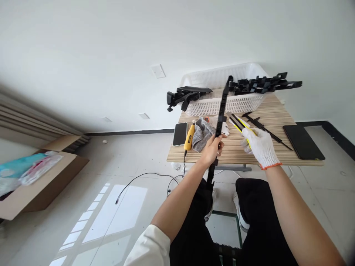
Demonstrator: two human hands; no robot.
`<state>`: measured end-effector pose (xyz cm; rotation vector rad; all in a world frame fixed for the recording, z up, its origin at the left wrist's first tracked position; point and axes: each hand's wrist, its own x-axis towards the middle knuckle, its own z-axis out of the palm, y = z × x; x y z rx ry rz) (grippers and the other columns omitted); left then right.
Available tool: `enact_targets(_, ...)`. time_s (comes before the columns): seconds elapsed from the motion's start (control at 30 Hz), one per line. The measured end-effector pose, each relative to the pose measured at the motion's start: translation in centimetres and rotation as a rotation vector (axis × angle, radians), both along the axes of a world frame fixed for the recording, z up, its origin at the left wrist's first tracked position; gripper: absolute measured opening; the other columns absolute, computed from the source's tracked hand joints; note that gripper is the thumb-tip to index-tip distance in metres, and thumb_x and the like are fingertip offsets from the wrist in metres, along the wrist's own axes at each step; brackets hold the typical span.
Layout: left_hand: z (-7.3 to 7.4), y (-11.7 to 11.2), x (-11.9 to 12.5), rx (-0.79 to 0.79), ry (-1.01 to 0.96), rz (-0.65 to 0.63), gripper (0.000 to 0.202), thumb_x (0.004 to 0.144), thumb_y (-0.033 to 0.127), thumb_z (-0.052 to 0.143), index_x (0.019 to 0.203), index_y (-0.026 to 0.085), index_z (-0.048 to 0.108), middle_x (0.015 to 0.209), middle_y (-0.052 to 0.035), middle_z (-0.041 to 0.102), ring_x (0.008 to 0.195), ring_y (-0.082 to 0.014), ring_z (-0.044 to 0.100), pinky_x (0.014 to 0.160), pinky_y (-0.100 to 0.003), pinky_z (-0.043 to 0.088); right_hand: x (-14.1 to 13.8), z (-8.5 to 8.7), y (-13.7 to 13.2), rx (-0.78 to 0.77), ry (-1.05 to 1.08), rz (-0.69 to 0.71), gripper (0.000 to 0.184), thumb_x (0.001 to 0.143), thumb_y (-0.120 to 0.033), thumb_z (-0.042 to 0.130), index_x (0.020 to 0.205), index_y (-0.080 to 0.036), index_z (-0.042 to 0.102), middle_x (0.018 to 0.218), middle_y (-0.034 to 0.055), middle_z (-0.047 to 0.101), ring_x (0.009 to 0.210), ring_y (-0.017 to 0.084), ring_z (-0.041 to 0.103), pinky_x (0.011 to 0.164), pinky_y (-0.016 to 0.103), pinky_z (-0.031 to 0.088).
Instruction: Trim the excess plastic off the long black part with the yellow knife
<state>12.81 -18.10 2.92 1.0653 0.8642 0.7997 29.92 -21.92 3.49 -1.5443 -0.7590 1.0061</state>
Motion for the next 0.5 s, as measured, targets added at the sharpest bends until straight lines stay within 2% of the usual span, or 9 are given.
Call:
enact_targets(0.13,-0.6,0.3,0.0,0.012,0.0,0.002,0.017,0.09,0.028,0.044,0.094,0.018,0.058,0.062,0.0046,0.046,0.041,-0.0036,0.031,0.042,-0.017,0.02,0.4,-0.6,-0.2,-0.063,-0.094,0.05,0.024,0.086,-0.044,0.063,0.089,-0.021,0.059,0.056,-0.0005,0.056,0.038,0.009,0.045,0.034,0.021,0.033)
enact_targets(0.3,-1.3,1.8,-0.2,-0.078,0.052,0.091,0.015,0.091,0.029,0.043,0.088,0.018,0.054,0.06,0.0056,0.043,0.039,-0.0038,0.028,0.04,-0.017,0.019,1.0,-2.0,-0.8,-0.336,-0.258,0.225,0.028,0.083,-0.046,0.069,0.087,-0.019,0.061,0.057,0.0019,0.061,0.039,0.011,0.05,0.035,0.022,0.033)
enact_targets(0.5,-1.9,2.0,0.7,-0.079,0.034,0.022,0.019,0.094,0.032,0.046,0.087,0.018,0.056,0.06,0.006,0.042,0.038,-0.004,0.029,0.039,-0.017,0.024,1.4,-3.5,-1.2,-0.341,-0.412,0.272,0.03,0.084,-0.049,0.067,0.088,-0.02,0.064,0.061,0.0017,0.065,0.042,0.011,0.055,0.039,0.022,0.038)
